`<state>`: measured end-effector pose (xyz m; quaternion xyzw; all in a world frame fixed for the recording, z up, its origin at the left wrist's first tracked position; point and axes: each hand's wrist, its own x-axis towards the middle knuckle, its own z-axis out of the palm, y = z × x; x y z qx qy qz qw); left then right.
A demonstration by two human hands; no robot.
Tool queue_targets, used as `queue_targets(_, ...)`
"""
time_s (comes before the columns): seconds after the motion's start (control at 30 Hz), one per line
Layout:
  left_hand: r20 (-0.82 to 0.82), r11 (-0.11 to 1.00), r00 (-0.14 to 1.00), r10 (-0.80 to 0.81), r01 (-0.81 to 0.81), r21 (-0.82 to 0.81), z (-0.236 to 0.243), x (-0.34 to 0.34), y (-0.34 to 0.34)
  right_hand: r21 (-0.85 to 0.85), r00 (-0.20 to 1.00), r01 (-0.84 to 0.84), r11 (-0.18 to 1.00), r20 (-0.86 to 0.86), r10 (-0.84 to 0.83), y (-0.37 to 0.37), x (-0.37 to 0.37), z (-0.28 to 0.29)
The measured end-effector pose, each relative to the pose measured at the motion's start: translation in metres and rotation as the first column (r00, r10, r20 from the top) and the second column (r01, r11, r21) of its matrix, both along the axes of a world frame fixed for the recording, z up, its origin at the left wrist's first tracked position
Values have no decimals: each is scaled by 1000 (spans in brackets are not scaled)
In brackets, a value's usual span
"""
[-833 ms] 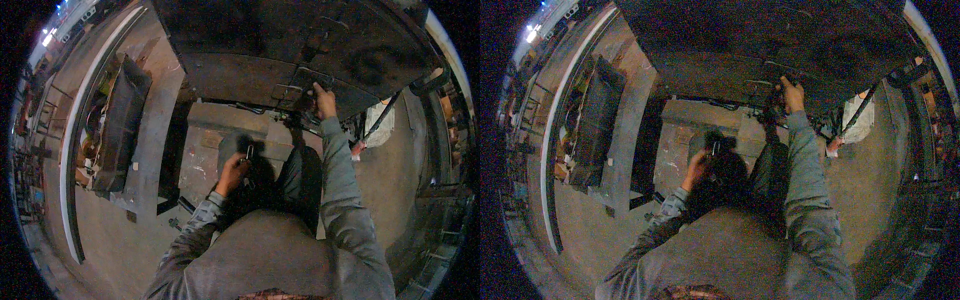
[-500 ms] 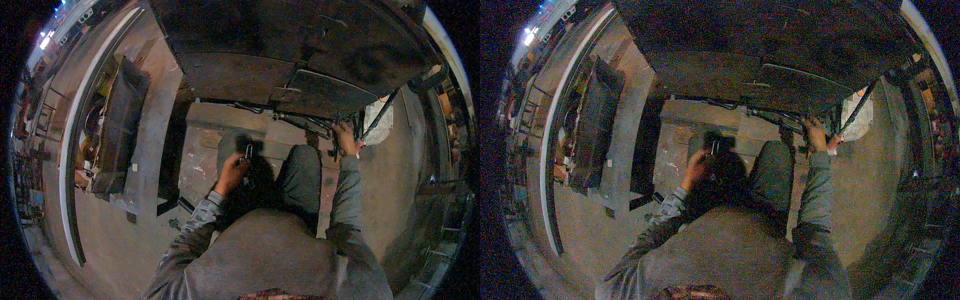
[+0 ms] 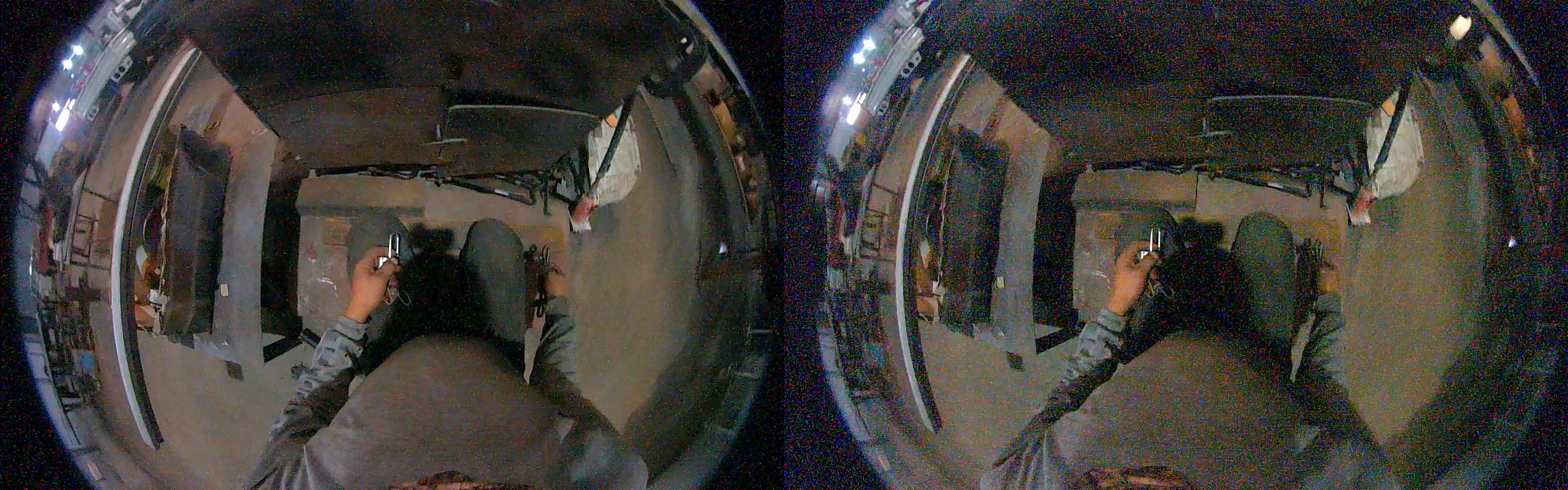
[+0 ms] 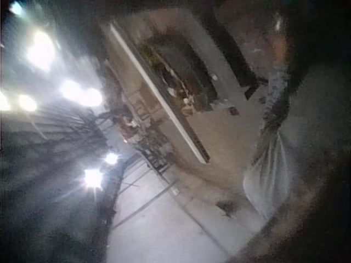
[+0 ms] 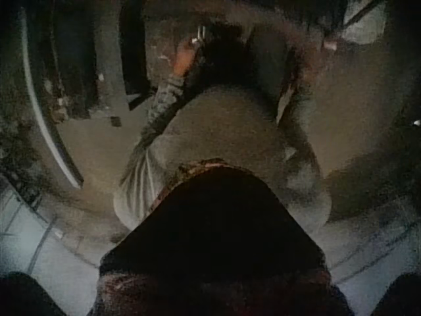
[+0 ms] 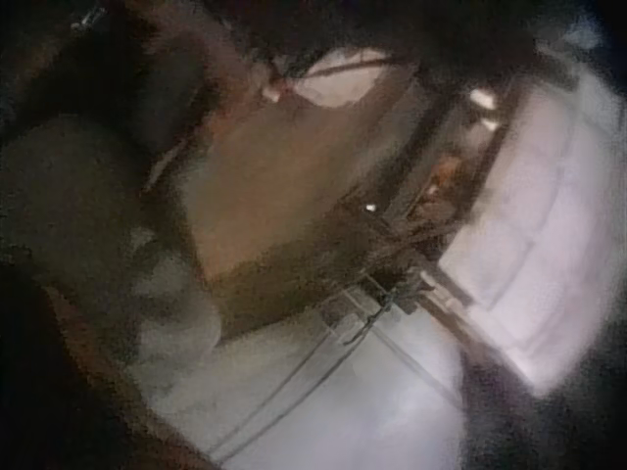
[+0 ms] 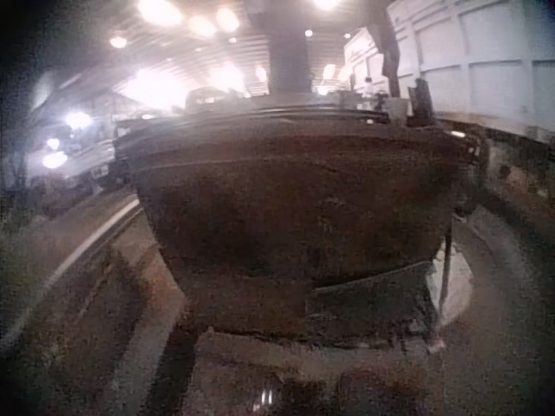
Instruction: The person works on the underside of a vehicle, using a wrench to tighten bolts and an angle grinder to smooth a metal surface. The person moves around the workshop to retrieve tools and continues working on the vehicle's undercarriage.
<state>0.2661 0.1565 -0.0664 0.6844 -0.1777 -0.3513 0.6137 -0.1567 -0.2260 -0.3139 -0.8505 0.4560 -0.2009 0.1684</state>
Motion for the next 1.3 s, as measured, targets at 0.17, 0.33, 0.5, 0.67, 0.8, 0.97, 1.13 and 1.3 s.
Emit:
queue_targets(0.17, -22, 999, 999, 33, -33, 28, 8, -14, 5, 25, 993, 108, 994, 52, -109, -16, 14, -35)
queue_targets(0.33, -3, 999, 999, 40, -40, 36, 31, -34, 7, -11, 975, 224, 975, -2, -224, -46, 41, -72)
queue_targets(0.5, -12, 998, 998, 61, -61, 25, 33, -46, 11, -59, 950, 303, 951, -62, -306, -76, 74, -112)
queue_targets(0.67, -9, 990, 992, 127, -126, 58, 47, -55, 21, 30, 979, 203, 979, -39, -202, -84, 119, -130)
queue_targets(0.8, -35, 993, 994, 108, -106, 43, 43, -55, 12, -158, 915, 41, 987, -390, -101, -124, 101, -138)
queue_targets(0.97, 24, 988, 994, 110, -112, 102, 48, -54, 17, -109, 834, 5, 994, -547, -64, -103, 128, -119)
queue_targets(1.13, -8, 993, 994, 111, -110, 48, 42, -52, 16, 41, 796, 160, 986, -596, -104, -98, 126, -74)
queue_targets(1.3, -28, 995, 995, 96, -96, 17, 36, -46, 13, 63, 870, 153, 986, -483, -104, -89, 117, -50)
